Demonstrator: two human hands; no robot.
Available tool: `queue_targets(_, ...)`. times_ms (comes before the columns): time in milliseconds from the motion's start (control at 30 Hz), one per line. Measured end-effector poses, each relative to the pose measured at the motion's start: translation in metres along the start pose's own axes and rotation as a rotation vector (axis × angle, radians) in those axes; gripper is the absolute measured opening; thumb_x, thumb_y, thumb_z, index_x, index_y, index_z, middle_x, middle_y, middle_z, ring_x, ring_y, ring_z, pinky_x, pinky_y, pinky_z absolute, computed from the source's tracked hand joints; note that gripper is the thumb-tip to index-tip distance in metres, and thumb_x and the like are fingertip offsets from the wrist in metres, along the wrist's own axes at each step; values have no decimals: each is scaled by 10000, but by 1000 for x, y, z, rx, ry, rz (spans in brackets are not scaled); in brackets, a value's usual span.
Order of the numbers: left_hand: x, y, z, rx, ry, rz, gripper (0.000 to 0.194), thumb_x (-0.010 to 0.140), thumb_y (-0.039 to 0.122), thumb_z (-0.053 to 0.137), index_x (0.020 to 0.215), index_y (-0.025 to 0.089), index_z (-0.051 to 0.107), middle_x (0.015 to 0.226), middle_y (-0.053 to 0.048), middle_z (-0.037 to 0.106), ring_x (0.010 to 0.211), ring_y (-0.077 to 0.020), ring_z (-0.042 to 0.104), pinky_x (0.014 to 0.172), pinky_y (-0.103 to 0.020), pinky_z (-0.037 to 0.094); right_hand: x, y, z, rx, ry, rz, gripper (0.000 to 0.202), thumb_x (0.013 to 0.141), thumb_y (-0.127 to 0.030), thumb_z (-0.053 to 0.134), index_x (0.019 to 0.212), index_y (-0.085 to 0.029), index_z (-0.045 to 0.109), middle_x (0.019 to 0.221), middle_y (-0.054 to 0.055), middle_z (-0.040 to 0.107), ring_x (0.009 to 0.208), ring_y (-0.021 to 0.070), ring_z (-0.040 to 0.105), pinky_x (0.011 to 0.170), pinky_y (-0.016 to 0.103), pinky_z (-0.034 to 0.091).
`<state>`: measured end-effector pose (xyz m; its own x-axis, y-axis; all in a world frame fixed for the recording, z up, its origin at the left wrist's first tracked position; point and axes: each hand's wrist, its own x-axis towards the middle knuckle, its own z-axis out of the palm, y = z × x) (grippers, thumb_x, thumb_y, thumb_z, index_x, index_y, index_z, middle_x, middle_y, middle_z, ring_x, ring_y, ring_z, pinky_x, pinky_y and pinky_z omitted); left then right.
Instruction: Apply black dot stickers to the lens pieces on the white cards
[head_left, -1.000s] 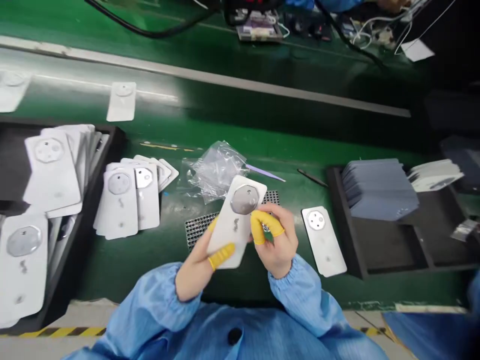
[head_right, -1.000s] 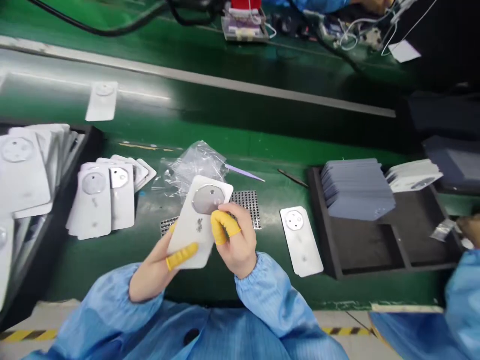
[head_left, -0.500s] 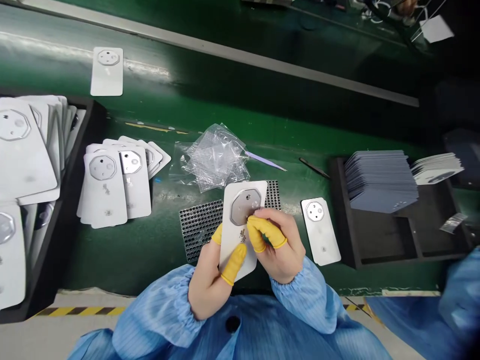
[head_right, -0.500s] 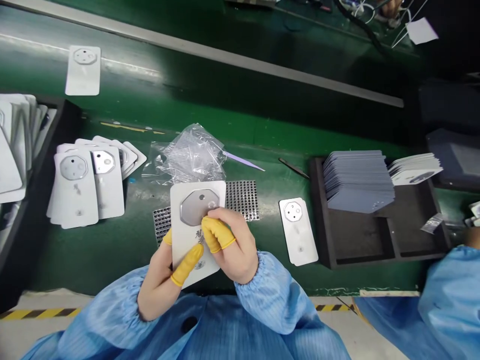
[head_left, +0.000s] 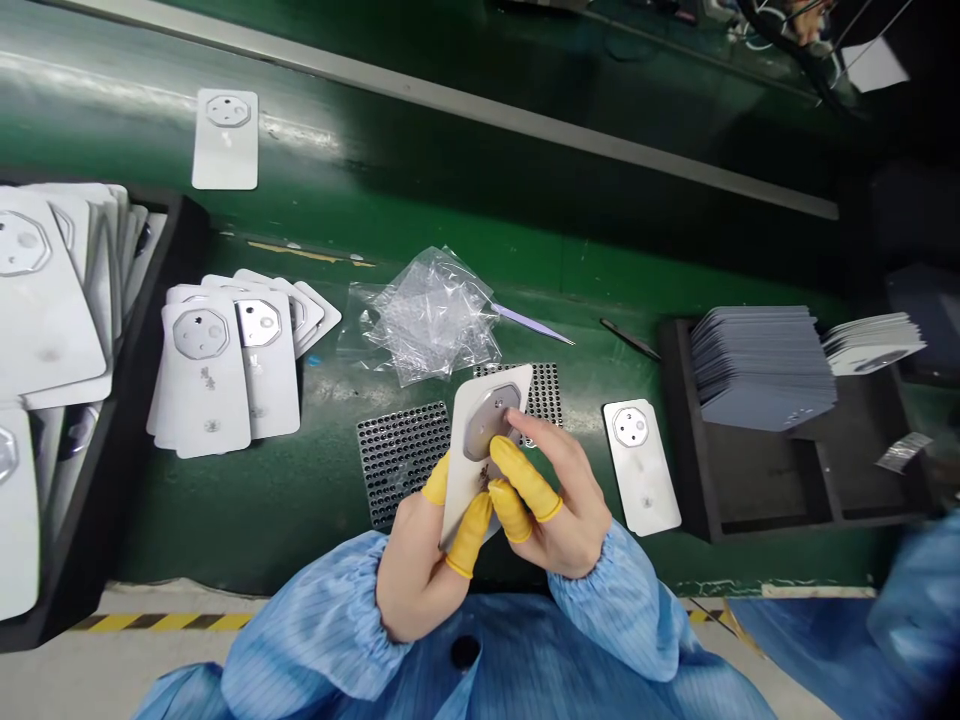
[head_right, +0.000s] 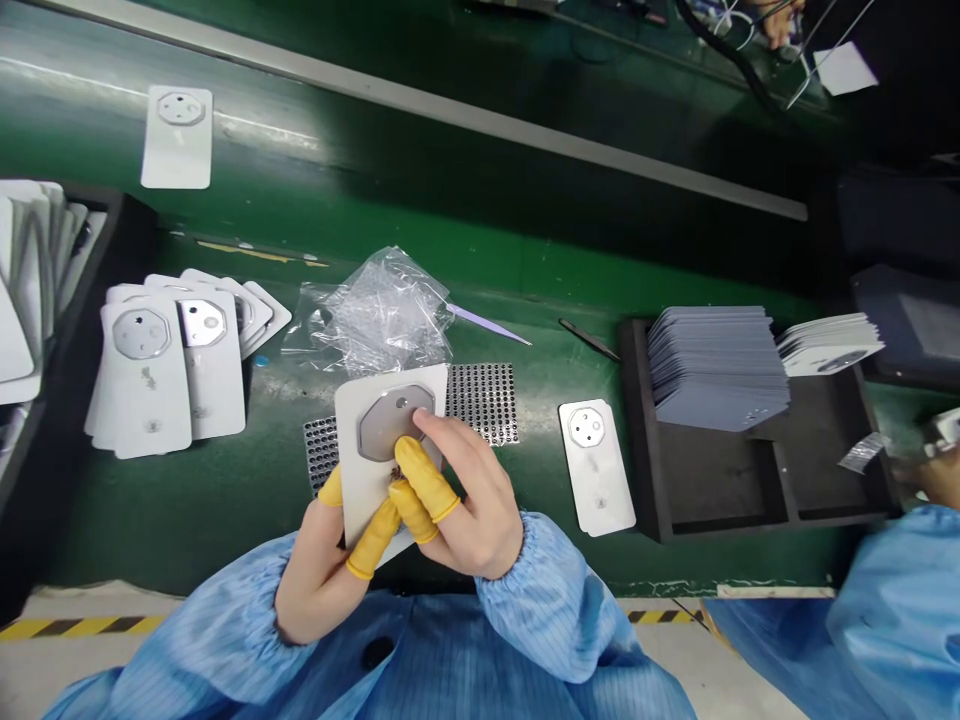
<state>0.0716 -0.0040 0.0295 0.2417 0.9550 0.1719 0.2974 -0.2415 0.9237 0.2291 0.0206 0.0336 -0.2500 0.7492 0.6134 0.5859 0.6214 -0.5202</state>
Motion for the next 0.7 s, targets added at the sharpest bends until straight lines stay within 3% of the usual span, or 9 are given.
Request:
queue_targets(133, -3, -1, -1, 80, 8, -2, 573, 803, 67, 511, 1351, 229, 461, 1032, -62, 729, 813, -179, 710, 729, -234, 549, -4, -2, 2, -26, -23, -4, 363, 865, -112, 532, 1224, -64, 551, 1344, 237, 502, 1243, 319, 514, 924, 508, 542)
queue_targets(300, -9, -2, 2, 162, 114, -44, 541, 813, 99, 549, 1331, 249, 496, 1008, -49, 735, 776, -195, 688, 679, -260, 538, -18, -10, 9, -43, -166, 92, 548, 903, -160, 447, 1434, -62, 350, 1520, 214, 290, 1373, 381, 339, 1039, 610, 423)
queue_targets(433, -11, -4, 6, 123, 69, -106, 470, 833, 139, 561, 1294, 229, 529, 923, -48, 749, 685, -192, 672, 622, -272, 536, -28, -6, 14, 59, -199, 193, 582, 900, -160, 460, 1463, -112, 322, 1537, 170, 280, 1390, 373, 315, 1079, 616, 369)
queue_targets(600, -12, -11, 16, -192, 48, -320, 502, 873, 242, 577, 1362, 228, 465, 1239, -106, 657, 1070, -270, 652, 874, -357, 552, -34, 1, 21, 280, -16, 275, 482, 923, -148, 445, 1395, -243, 451, 1493, 71, 395, 1370, 300, 388, 1093, 569, 387)
queue_targets(700, -5, -9, 8, -533, 84, -492, 642, 895, 329, 567, 1467, 261, 283, 1336, -120, 590, 1106, -286, 648, 867, -389, 577, -31, 3, 26, 442, 159, 419, 475, 944, -147, 427, 1399, -283, 420, 1402, 70, 508, 1279, 239, 517, 1006, 472, 512)
